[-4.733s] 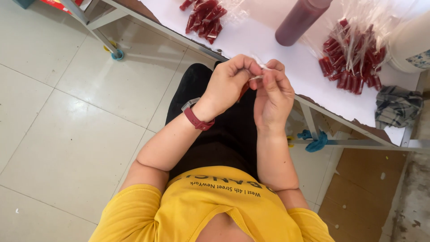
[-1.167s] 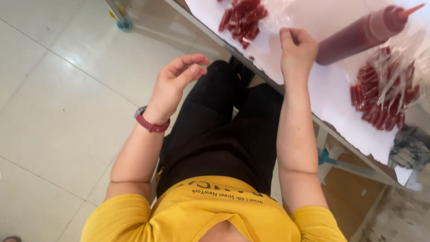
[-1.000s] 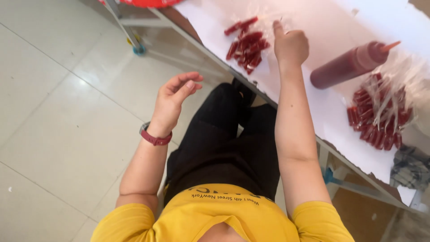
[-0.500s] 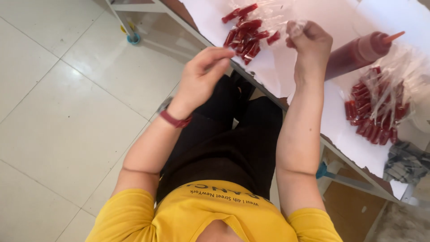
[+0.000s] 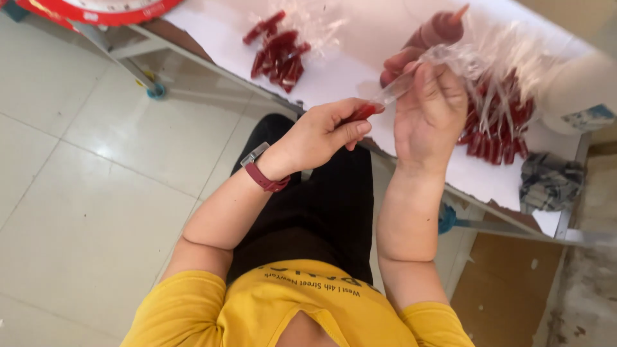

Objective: The person fills small plastic tubes with liquid using a squeeze bottle and ties each filled tube closed by hand.

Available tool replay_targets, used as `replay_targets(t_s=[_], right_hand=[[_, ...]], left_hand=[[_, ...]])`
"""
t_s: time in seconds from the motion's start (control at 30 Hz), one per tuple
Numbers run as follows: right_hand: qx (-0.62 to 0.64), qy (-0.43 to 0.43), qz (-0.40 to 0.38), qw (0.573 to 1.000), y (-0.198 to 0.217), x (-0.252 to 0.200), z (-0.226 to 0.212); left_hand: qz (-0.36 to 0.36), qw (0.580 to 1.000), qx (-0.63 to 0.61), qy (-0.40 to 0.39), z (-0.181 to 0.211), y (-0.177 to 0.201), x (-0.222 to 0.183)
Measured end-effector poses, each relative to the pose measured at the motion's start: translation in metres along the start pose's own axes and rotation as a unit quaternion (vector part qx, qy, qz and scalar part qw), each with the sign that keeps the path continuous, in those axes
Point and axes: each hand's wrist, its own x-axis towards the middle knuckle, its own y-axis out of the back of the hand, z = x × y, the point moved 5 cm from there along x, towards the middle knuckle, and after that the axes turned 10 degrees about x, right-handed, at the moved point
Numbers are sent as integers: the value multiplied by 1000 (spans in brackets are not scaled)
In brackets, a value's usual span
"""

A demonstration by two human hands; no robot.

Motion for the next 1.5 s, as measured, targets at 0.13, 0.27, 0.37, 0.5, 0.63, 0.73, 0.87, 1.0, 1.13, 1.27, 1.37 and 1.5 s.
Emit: replay_targets(t_s=[0.13, 0.27, 0.37, 0.5, 0.63, 0.73, 0.87, 1.0, 1.13, 1.27, 1.37, 1.5], right_hand=[[2, -7, 7, 1000, 3, -21, -14], [-8, -28, 44, 999, 10, -31, -29], [-4, -3, 46, 999, 14, -31, -37], [12, -4, 88, 996, 13, -29, -44], [-2, -6, 112, 994, 7, -31, -42], [-15, -11, 106, 994, 4, -39, -31], [-8, 10, 63, 998, -1, -36, -19], [2, 14, 56, 998, -2, -33, -7], [-37, 9, 56, 998, -19, -22, 2], [-142, 25, 87, 986, -31, -23, 16], [-95, -190, 40, 976, -31, -49, 51], [154, -306, -37, 939, -31, -74, 69]], left_hand=[[-119, 983, -137, -9, 7, -16, -8], [-184, 910, -371, -30, 24, -26, 19], [-191, 905, -380, 22, 24, -34, 32], [-197, 908, -366, 54, 26, -42, 42], [-193, 915, -350, 59, 23, -40, 38], [-177, 937, -299, 43, 16, -39, 27], [-109, 971, -200, 73, 11, -33, 14], [-102, 975, -197, 27, 10, -23, -1], [-56, 983, -171, 22, 15, -9, -10], [12, 963, -257, -78, 21, 18, -16], [59, 959, -244, -133, 16, 44, -28], [48, 959, -232, -157, 3, 47, -31]])
